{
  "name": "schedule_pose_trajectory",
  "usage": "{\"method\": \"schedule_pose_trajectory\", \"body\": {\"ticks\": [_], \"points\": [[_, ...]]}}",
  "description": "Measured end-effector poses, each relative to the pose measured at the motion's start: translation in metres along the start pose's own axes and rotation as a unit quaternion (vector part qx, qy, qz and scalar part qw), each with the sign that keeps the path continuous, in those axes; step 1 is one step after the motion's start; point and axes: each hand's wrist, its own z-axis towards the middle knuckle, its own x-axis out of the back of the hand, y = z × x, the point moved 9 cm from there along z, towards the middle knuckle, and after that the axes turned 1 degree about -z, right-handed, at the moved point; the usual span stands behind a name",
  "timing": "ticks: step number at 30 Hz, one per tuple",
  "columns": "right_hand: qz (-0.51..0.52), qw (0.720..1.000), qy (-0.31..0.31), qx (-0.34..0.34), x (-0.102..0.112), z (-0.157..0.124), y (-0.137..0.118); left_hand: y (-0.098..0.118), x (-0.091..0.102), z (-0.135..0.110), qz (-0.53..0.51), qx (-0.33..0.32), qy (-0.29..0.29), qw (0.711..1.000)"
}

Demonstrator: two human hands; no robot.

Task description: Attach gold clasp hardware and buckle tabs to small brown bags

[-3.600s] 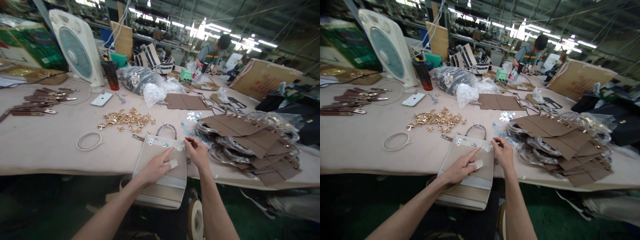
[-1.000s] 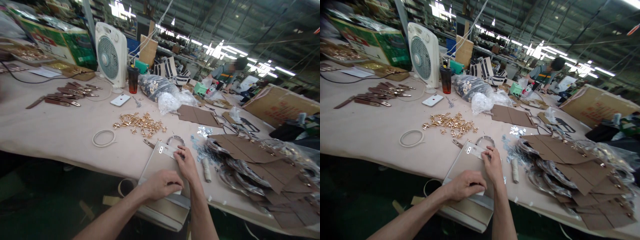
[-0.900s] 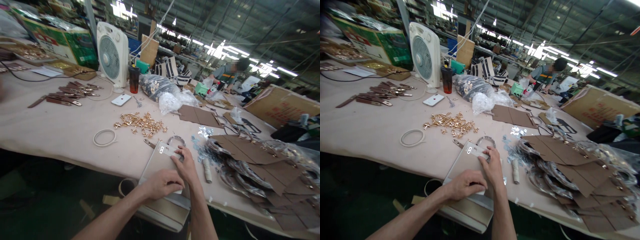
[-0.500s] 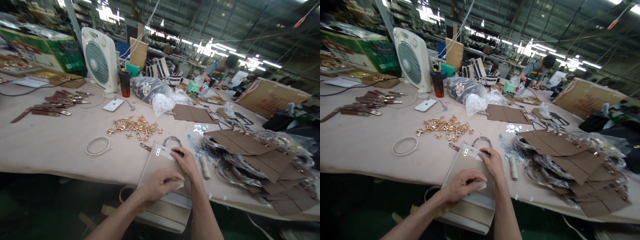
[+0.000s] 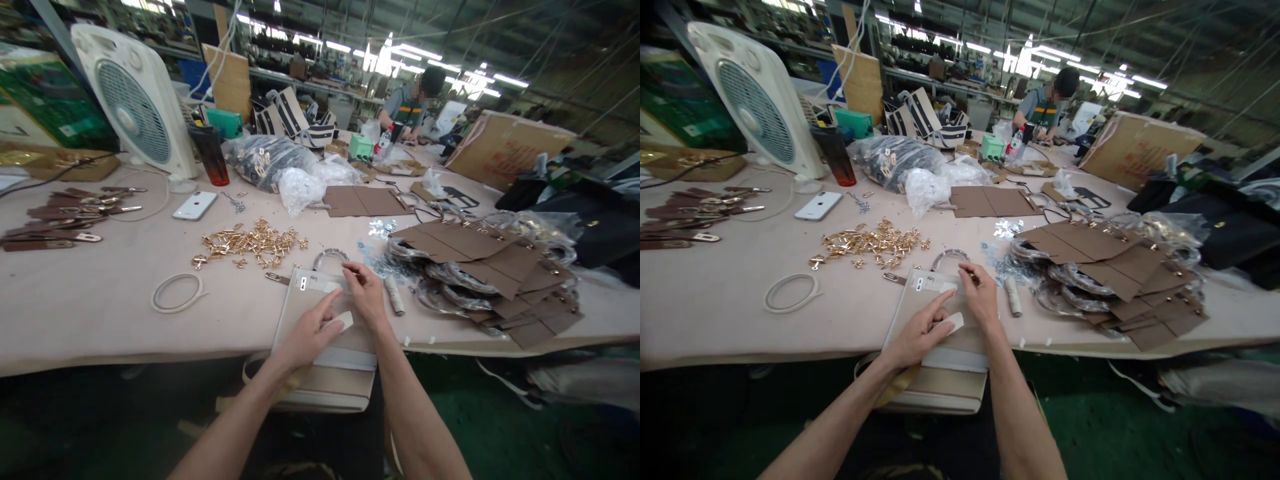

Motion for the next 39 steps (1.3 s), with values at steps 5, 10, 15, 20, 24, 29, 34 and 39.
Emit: {"method": "schedule_pose_trajectory", "body": {"ticks": [5, 10, 15, 20, 24, 29, 34, 39], "points": [[0.05, 0.998, 0.021, -0.018, 0.049, -0.024, -0.022, 0.002, -0.004, -0.001, 0.018, -0.004, -0.029, 0.999], [-0.086, 0.967, -0.225, 0.085, 0.029, -0.06, -0.065, 0.002, -0.004, -0.002, 0.052, -0.025, -0.029, 0.998], [-0.146, 0.939, -0.29, 0.11, 0.012, -0.076, -0.071, 0.004, -0.007, -0.004, 0.055, -0.04, -0.031, 0.997], [-0.183, 0.937, -0.28, 0.098, 0.01, -0.077, -0.064, 0.006, -0.006, -0.005, 0.055, -0.042, -0.028, 0.997], [-0.192, 0.944, -0.253, 0.088, 0.015, -0.077, -0.064, 0.004, -0.003, -0.005, 0.052, -0.031, -0.007, 0.998], [-0.193, 0.943, -0.258, 0.081, 0.017, -0.081, -0.061, 0.008, -0.004, -0.005, 0.064, -0.034, -0.005, 0.997], [-0.192, 0.944, -0.258, 0.072, 0.018, -0.082, -0.057, 0.009, -0.005, -0.003, 0.054, -0.028, -0.003, 0.998], [-0.182, 0.947, -0.253, 0.071, 0.019, -0.08, -0.058, 0.006, -0.004, -0.002, 0.047, -0.029, 0.009, 0.998]]}}
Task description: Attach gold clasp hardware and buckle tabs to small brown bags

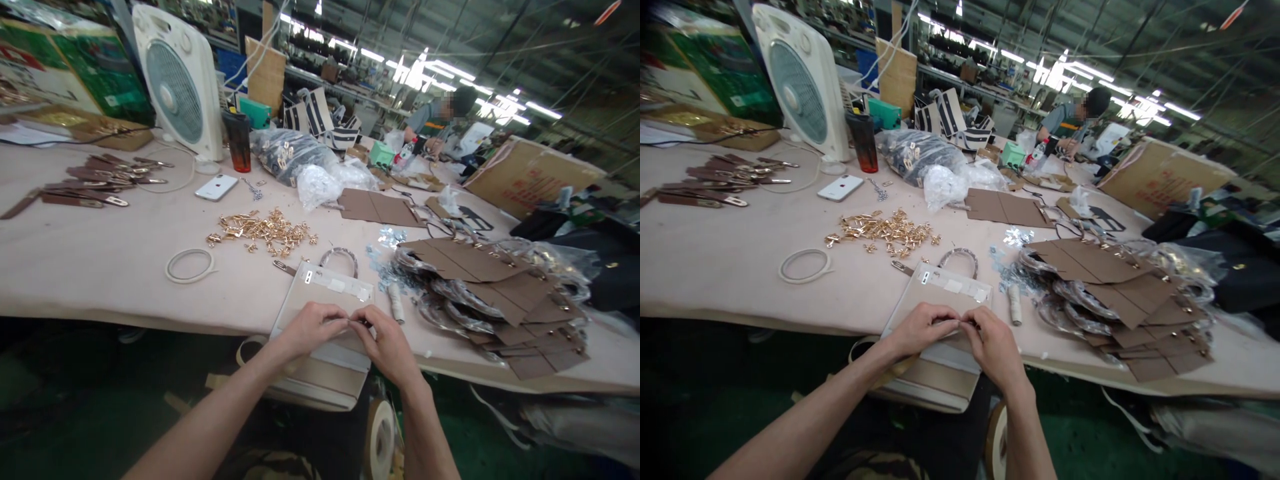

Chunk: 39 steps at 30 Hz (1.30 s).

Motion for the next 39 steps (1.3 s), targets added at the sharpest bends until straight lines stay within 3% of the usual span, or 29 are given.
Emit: {"method": "schedule_pose_trajectory", "body": {"ticks": [8, 18, 22, 26, 29, 31, 33, 36, 39], "points": [[0.013, 1.0, -0.013, -0.002, -0.003, 0.002, 0.003, 0.001, -0.001, 0.001, 0.004, -0.005, -0.019, 1.0], [0.074, 0.997, -0.027, 0.006, -0.013, 0.001, 0.002, -0.003, 0.005, -0.007, -0.024, 0.007, 0.008, 1.0], [0.074, 0.996, 0.031, 0.025, -0.017, 0.002, -0.006, -0.01, 0.012, -0.006, -0.109, 0.052, 0.042, 0.992], [0.092, 0.989, 0.085, 0.075, -0.017, -0.003, -0.021, -0.029, 0.019, -0.005, -0.233, 0.117, 0.08, 0.962], [0.154, 0.976, 0.143, 0.061, 0.002, 0.0, -0.016, -0.029, 0.022, -0.005, -0.223, 0.108, 0.099, 0.964], [0.202, 0.959, 0.198, 0.002, 0.019, 0.014, 0.001, -0.015, 0.015, -0.004, -0.133, 0.05, 0.054, 0.988], [0.246, 0.947, 0.198, -0.061, 0.022, 0.038, 0.015, 0.0, 0.0, -0.006, -0.034, -0.02, -0.021, 0.999], [0.263, 0.956, 0.111, -0.066, 0.0, 0.086, 0.014, 0.012, -0.017, -0.013, 0.044, -0.085, -0.101, 0.99], [0.224, 0.972, 0.059, -0.036, -0.029, 0.121, 0.006, 0.012, -0.021, -0.017, 0.054, -0.105, -0.134, 0.984]]}}
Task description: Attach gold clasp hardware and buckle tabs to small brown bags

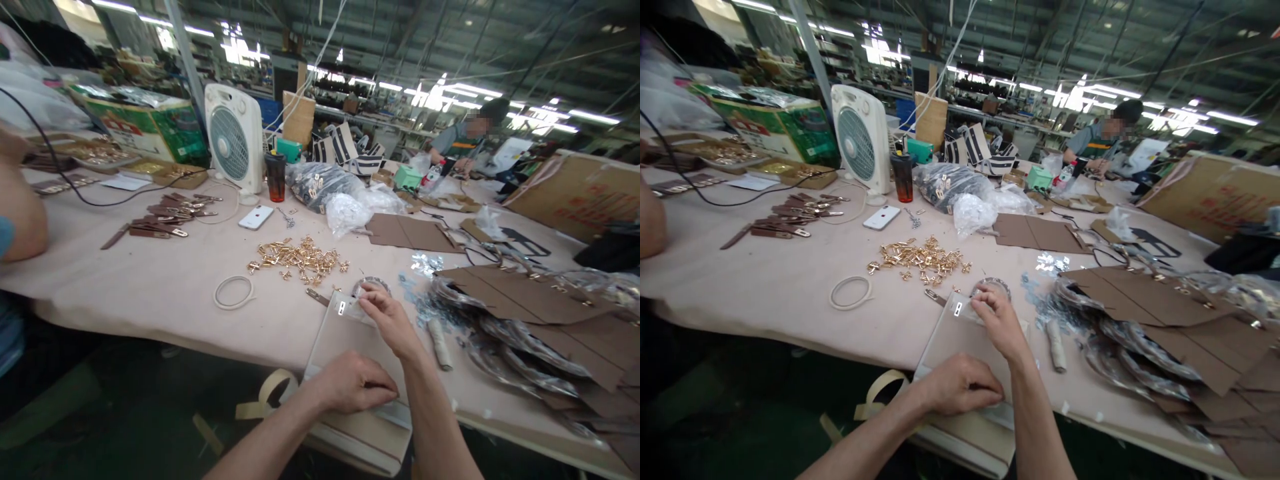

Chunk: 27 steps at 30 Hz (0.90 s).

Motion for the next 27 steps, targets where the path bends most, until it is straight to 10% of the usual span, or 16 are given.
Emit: {"method": "schedule_pose_trajectory", "body": {"ticks": [7, 27], "points": [[-0.077, 0.997, 0.003, 0.004, -0.034, 0.011, 0.024, -0.009, -0.004, -0.006, -0.011, -0.015, -0.032, 0.999], [-0.189, 0.981, 0.039, 0.035, -0.044, 0.005, 0.019, 0.0, 0.0, -0.007, -0.029, -0.056, -0.019, 0.998]]}}
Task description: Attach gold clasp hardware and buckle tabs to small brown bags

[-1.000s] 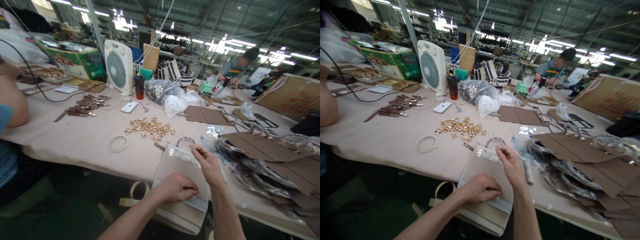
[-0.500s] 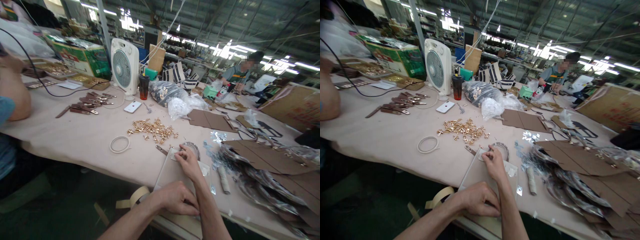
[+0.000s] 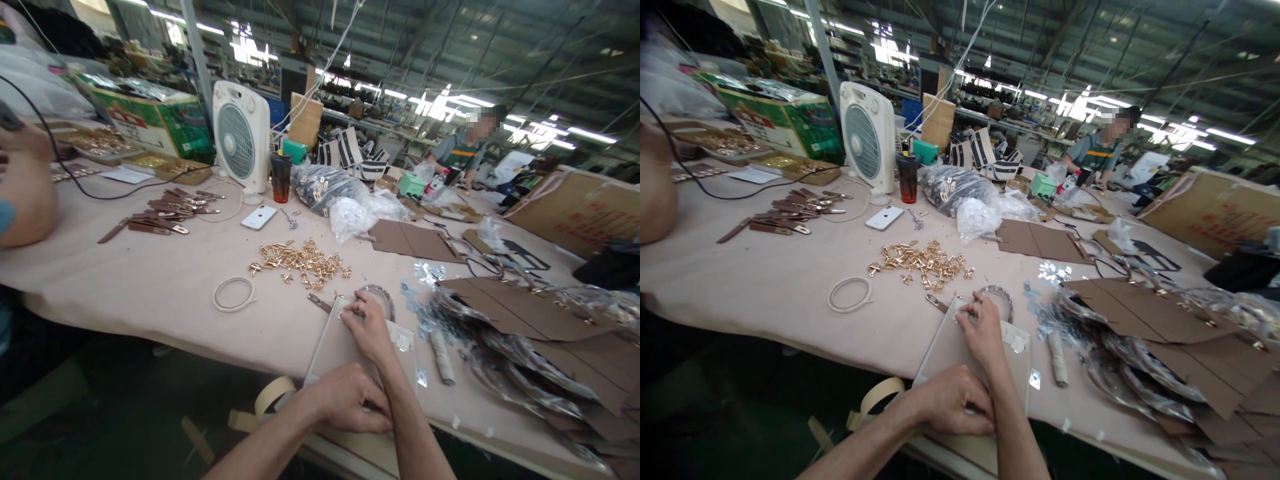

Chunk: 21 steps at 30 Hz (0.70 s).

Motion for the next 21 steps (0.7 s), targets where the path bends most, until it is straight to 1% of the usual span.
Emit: {"method": "schedule_pose_trajectory", "body": {"ticks": [3, 8, 11, 14, 16, 19, 21], "points": [[-0.018, 1.0, -0.003, -0.004, 0.002, 0.0, -0.003, 0.002, 0.002, 0.001, 0.003, 0.002, 0.006, 1.0], [-0.033, 0.998, -0.014, -0.051, 0.002, 0.005, 0.005, 0.002, 0.002, 0.001, -0.004, 0.0, 0.008, 1.0], [-0.051, 0.998, -0.014, -0.044, 0.001, 0.008, 0.006, -0.001, 0.002, 0.001, -0.002, 0.005, 0.012, 1.0], [-0.065, 0.997, 0.0, -0.038, 0.002, 0.009, 0.005, -0.003, 0.002, 0.0, 0.001, 0.016, 0.017, 1.0], [-0.075, 0.996, 0.014, -0.037, 0.003, 0.008, 0.004, -0.001, 0.004, -0.001, 0.011, 0.028, 0.029, 0.999], [-0.098, 0.994, 0.042, -0.034, 0.006, 0.004, -0.001, 0.006, 0.007, -0.005, 0.013, 0.046, 0.047, 0.998], [-0.106, 0.992, 0.062, -0.02, 0.008, 0.001, -0.004, 0.011, 0.011, -0.014, -0.017, 0.068, 0.066, 0.995]]}}
